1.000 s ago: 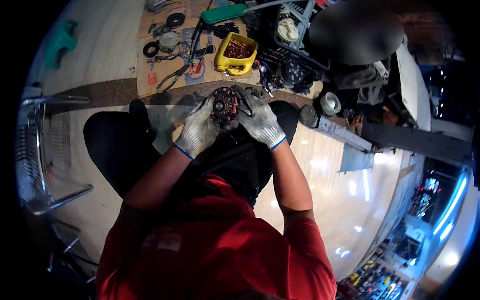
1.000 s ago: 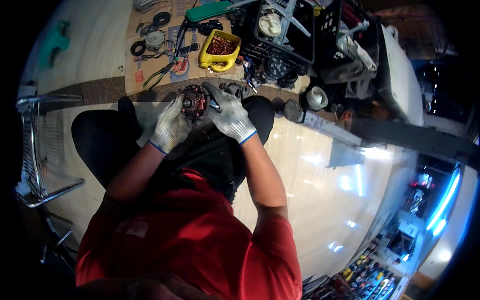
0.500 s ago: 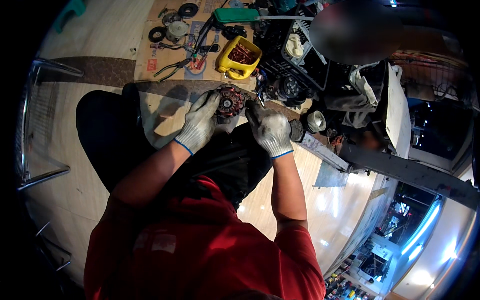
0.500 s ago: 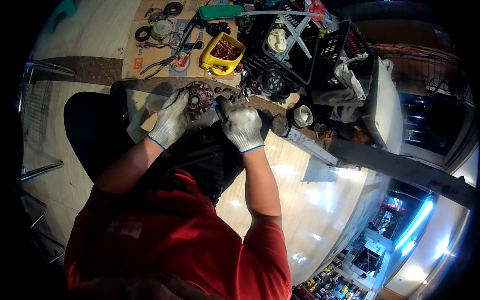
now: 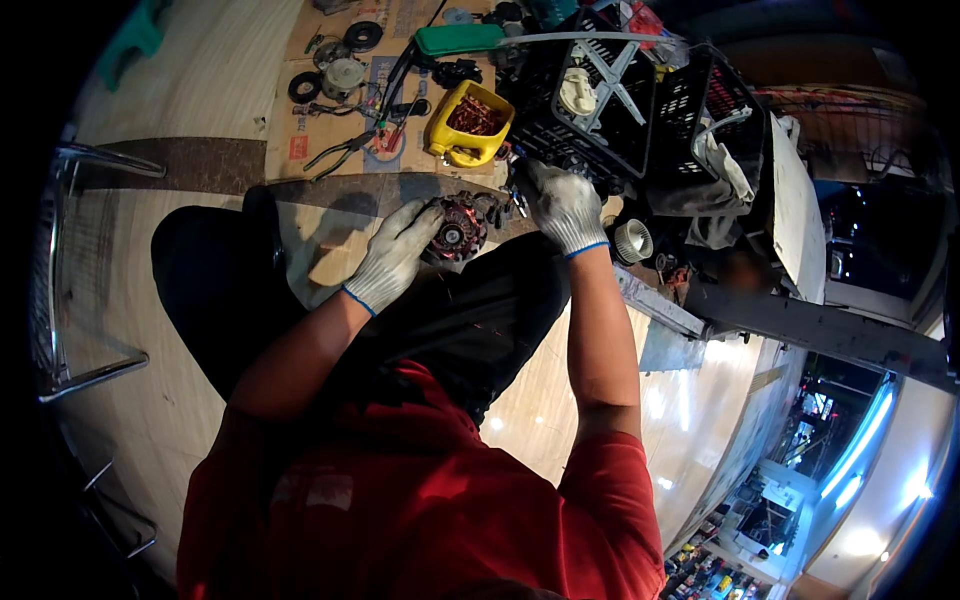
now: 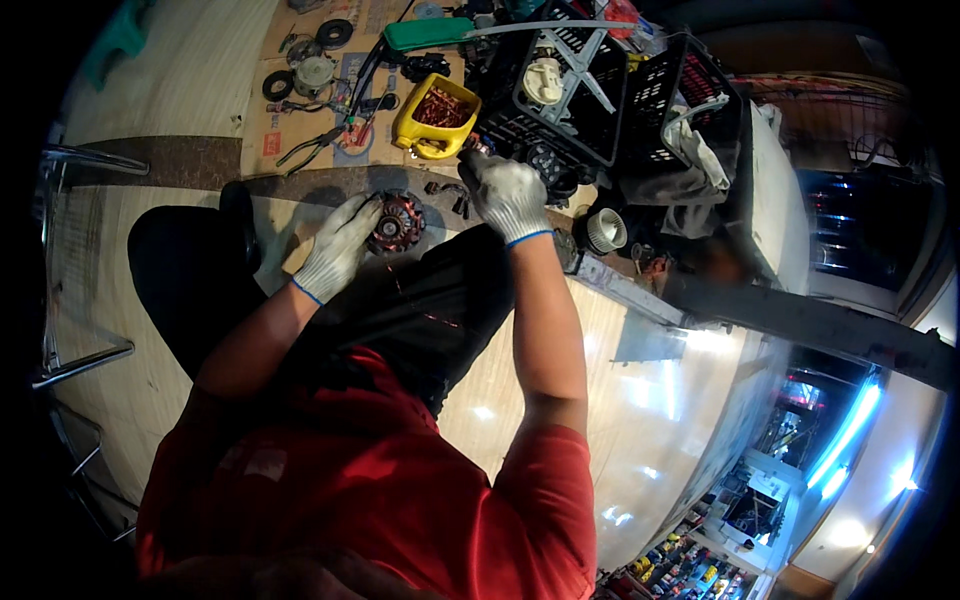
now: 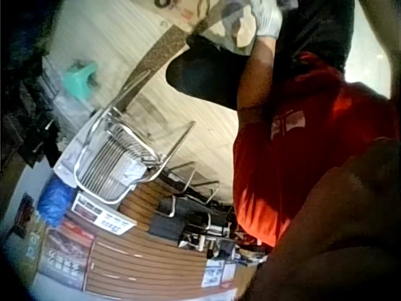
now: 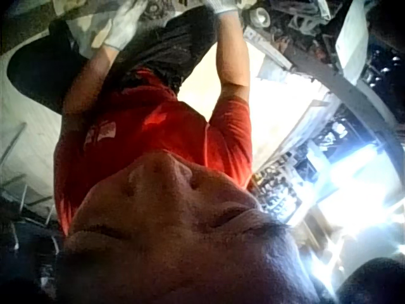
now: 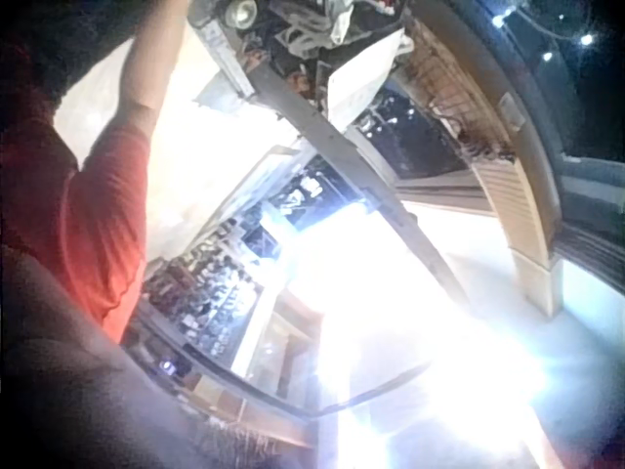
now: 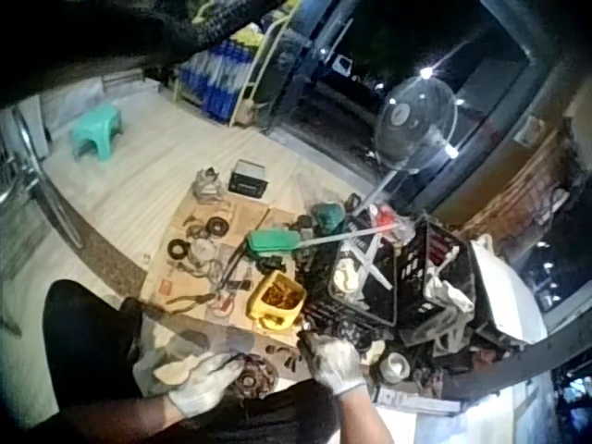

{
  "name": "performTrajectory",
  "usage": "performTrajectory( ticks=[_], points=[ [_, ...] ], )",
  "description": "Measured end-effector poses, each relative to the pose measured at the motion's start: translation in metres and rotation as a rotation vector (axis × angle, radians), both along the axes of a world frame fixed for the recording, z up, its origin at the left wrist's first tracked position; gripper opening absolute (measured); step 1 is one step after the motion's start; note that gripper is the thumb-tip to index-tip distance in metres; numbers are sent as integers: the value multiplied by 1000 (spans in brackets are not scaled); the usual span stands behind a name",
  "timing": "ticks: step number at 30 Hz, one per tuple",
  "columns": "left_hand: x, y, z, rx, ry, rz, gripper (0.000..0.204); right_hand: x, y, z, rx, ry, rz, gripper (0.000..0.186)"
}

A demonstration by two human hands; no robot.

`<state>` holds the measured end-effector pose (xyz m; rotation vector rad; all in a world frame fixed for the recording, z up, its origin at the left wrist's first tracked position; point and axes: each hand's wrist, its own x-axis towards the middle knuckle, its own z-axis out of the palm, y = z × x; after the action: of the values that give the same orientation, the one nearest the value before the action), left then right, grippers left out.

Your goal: The person works on an alternator by hand and with a tool, picking up a wire and inserting it into a small component.

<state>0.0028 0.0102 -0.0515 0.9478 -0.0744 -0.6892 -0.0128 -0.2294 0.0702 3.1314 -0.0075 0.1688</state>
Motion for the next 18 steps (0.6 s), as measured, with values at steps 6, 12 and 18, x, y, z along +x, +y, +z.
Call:
performTrajectory(
  ticks=[6, 12, 18],
  points=[
    [11, 6, 56, -339, 420, -100, 37, -20, -24, -42, -73, 33, 128, 25],
    [12, 5, 62, -284, 653, -2, 39, -23, 15, -18, -2, 80, -17, 74],
    [10, 11, 59, -353, 558, -61, 36, -20, 55, -26, 268, -9, 129, 84]
  ],
)
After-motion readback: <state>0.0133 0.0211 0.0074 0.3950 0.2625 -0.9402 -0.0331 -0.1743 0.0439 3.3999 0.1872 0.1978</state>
